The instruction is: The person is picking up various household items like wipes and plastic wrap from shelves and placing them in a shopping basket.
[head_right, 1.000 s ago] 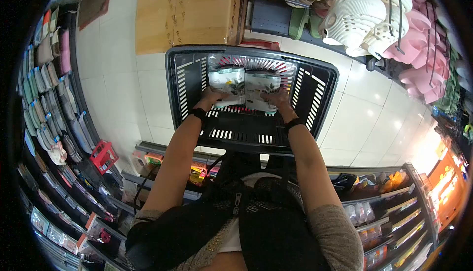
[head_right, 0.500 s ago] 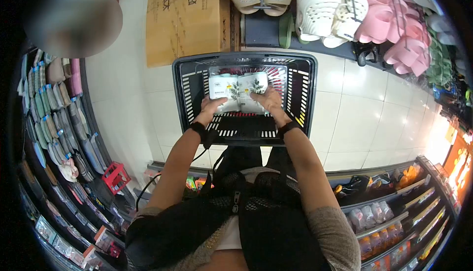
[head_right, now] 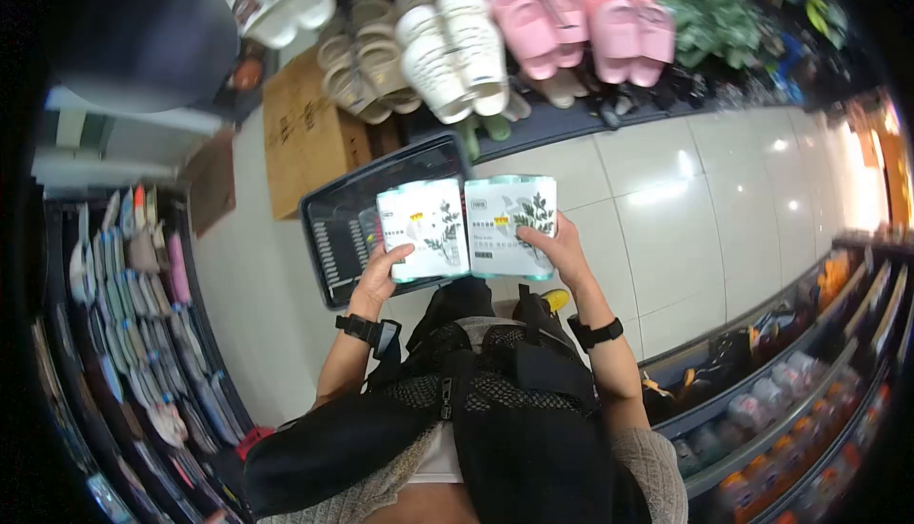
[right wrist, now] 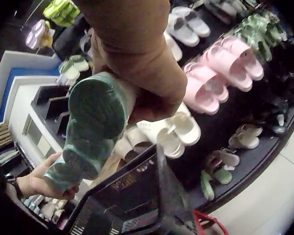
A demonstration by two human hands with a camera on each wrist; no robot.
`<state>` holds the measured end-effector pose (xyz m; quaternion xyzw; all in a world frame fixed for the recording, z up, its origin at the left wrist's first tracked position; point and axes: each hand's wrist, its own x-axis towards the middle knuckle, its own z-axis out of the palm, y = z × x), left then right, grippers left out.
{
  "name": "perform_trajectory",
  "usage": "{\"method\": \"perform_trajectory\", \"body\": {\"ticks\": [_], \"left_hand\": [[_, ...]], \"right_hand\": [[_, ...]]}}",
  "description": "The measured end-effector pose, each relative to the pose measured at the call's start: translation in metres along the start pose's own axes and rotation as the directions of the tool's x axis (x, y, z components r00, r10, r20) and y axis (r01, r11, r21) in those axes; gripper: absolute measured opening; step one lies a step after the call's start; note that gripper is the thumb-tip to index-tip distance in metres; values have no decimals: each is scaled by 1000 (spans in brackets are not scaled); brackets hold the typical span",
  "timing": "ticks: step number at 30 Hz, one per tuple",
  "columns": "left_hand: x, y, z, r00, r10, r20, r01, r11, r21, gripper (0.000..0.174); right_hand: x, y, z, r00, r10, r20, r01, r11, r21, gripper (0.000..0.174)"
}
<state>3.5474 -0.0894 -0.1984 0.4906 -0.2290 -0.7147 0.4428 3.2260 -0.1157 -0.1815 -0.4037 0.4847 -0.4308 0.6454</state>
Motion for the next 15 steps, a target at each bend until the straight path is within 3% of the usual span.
{"method": "perform_trajectory", "body": {"ticks": [2, 8, 13, 15], "left_hand": [[6, -14, 59, 984, -45, 170, 45, 999, 6, 47], [15, -56, 267, 864, -174, 472, 139, 984, 109, 49], [46, -104, 404, 733, -278, 621, 96, 946, 309, 48], [64, -122, 448, 719, -341, 606, 91, 910, 405, 48]], "right_hand": [[-43, -15, -57, 998, -58, -26, 61, 992, 113, 36], [-170, -29, -219, 942, -158, -296, 240, 933, 267, 37], [-247, -25, -316, 811, -208, -546, 397, 882, 253, 40], [-265, -28, -344, 743, -179, -644, 448, 849, 281, 43]]}}
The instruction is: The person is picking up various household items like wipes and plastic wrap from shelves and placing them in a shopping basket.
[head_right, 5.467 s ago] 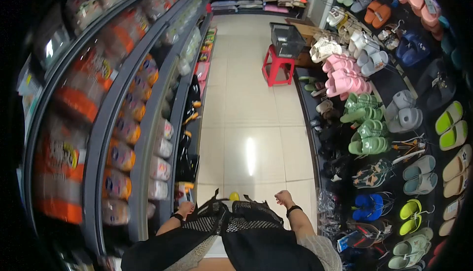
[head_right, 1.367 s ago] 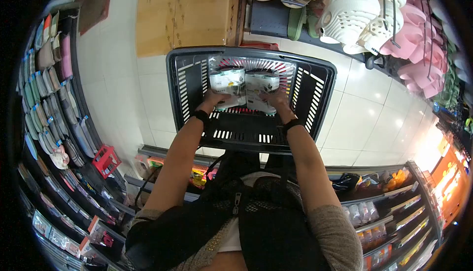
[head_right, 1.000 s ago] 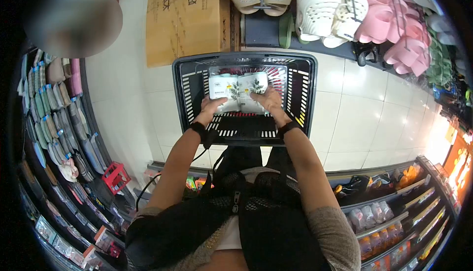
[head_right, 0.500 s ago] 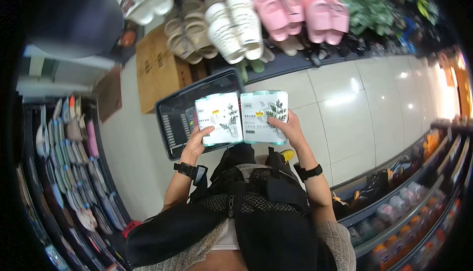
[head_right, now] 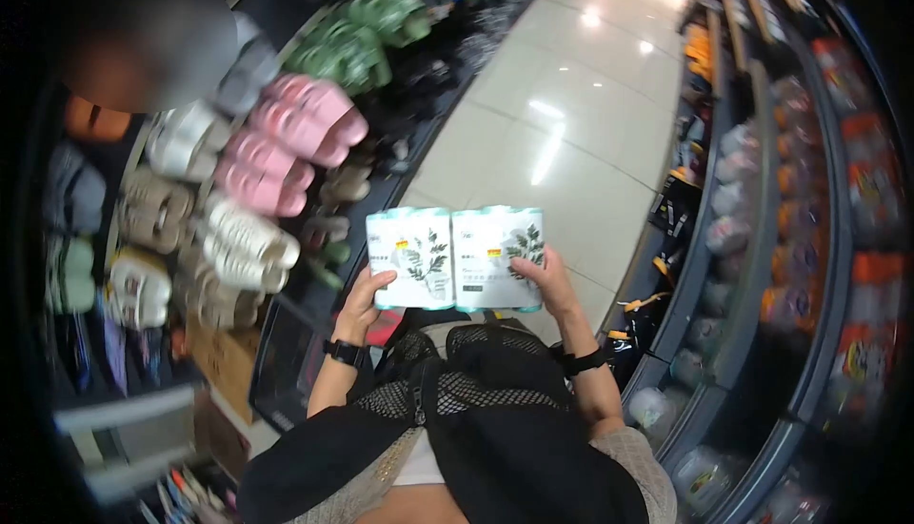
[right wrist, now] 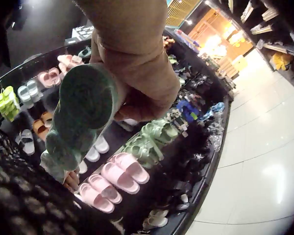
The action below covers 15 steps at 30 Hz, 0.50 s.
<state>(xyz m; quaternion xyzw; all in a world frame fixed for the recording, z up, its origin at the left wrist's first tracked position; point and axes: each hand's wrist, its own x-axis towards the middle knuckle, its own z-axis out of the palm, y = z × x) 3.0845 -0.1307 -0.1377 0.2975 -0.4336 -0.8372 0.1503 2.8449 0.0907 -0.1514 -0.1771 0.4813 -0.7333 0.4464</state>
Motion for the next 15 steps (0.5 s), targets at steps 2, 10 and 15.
{"method": "perform_trajectory", "body": {"ticks": [2, 10, 15], "left_hand": [[42, 4, 29, 999, -14, 31, 12, 998, 56, 49], [218, 33, 126, 989, -88, 122, 66, 982, 177, 51], [365, 69, 187, 978, -115, 176, 69, 966, 247, 48]], "right_hand": [[11, -13, -32, 998, -17, -60, 17, 1000, 4, 44], [109, -85, -132, 986, -29, -167, 34, 999, 29, 48], [209, -146, -198, 966, -33, -256, 36, 999, 6, 48]]}}
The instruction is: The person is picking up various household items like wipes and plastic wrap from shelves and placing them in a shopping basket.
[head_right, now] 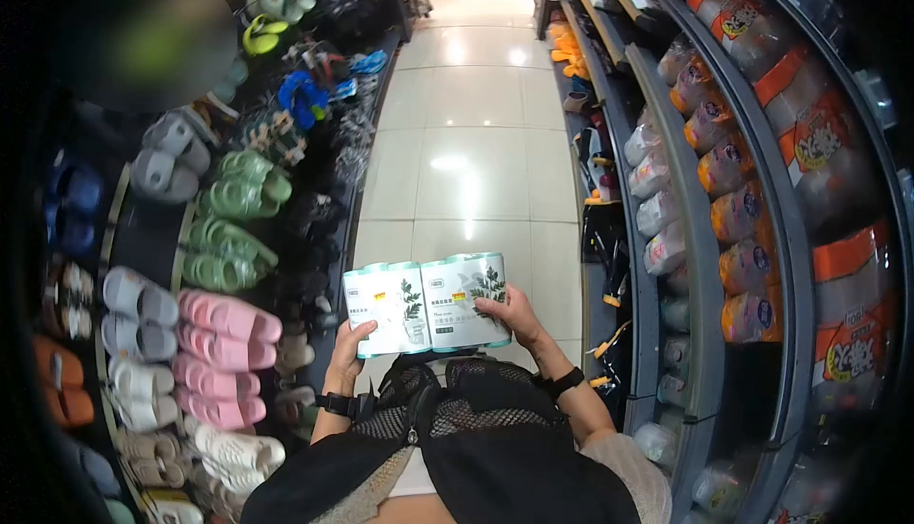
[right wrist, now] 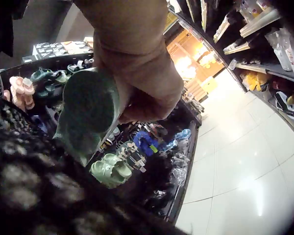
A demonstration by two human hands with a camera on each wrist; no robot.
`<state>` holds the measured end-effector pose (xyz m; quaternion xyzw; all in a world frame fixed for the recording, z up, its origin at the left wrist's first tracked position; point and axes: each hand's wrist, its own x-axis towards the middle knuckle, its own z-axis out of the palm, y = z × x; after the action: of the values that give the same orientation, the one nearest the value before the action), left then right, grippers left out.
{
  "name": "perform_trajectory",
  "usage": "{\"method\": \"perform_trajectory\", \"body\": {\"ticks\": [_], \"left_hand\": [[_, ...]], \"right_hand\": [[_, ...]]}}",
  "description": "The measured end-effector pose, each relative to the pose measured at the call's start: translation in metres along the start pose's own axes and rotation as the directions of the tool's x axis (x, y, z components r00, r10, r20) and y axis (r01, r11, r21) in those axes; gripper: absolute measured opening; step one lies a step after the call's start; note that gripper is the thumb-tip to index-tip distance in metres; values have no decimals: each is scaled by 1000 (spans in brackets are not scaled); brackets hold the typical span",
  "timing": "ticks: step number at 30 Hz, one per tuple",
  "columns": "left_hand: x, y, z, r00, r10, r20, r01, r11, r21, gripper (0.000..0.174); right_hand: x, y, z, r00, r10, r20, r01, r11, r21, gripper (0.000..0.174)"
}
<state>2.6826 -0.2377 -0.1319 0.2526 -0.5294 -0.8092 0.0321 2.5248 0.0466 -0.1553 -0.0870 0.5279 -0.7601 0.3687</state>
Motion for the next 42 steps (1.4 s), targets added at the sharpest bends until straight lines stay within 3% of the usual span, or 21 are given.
{"method": "perform_trajectory", "body": {"ticks": [7, 13, 19, 21, 25, 31, 35, 37, 38, 39, 41, 42], "left_hand": [[216, 101, 94, 977, -115, 179, 87, 984, 157, 47], [393, 124, 204, 937, -194, 290, 112, 955, 274, 43], [526, 161, 313, 938, -184, 292, 83, 941, 327, 43], [565, 175, 342, 944, -170, 284, 76, 947, 312, 44], [645, 200, 378, 955, -138, 261, 70, 964, 255, 44], [791, 227, 422, 953, -164, 257, 95, 961, 262, 42], [912, 250, 467, 911, -215, 351, 93, 939, 332, 43], [974, 264, 499, 912, -179, 370, 21, 919, 393, 41], [1006, 272, 515, 898, -189, 398, 12, 914, 405, 40], [1029, 283, 530, 890, -209, 405, 24, 909, 416, 40], [1070, 303, 562, 851, -266, 453, 1, 862, 506, 40], [1091, 309, 578, 839, -294, 458, 31, 866, 499, 41]], "right_hand": [[122, -98, -76, 971, -66, -230, 89, 992, 91, 48], [202, -168, -178, 914, -114, -390, 182, 973, 143, 48], [307, -250, -285, 900, -183, -396, 261, 953, 155, 49], [342, -293, -320, 935, -153, -320, 199, 973, 115, 49], [420, -356, -366, 947, -171, -271, 203, 975, 92, 47], [536, -406, -436, 929, -197, -312, 227, 972, 63, 48], [612, -436, -484, 891, -230, -393, 270, 962, 50, 47], [645, -456, -506, 816, -259, -517, 346, 935, 79, 44], [662, -463, -524, 815, -212, -539, 311, 945, 99, 42], [679, -469, -542, 784, -186, -592, 299, 949, 98, 40], [706, -475, -561, 661, -225, -716, 435, 892, 122, 39], [718, -482, -579, 644, -220, -733, 441, 889, 121, 39]]}}
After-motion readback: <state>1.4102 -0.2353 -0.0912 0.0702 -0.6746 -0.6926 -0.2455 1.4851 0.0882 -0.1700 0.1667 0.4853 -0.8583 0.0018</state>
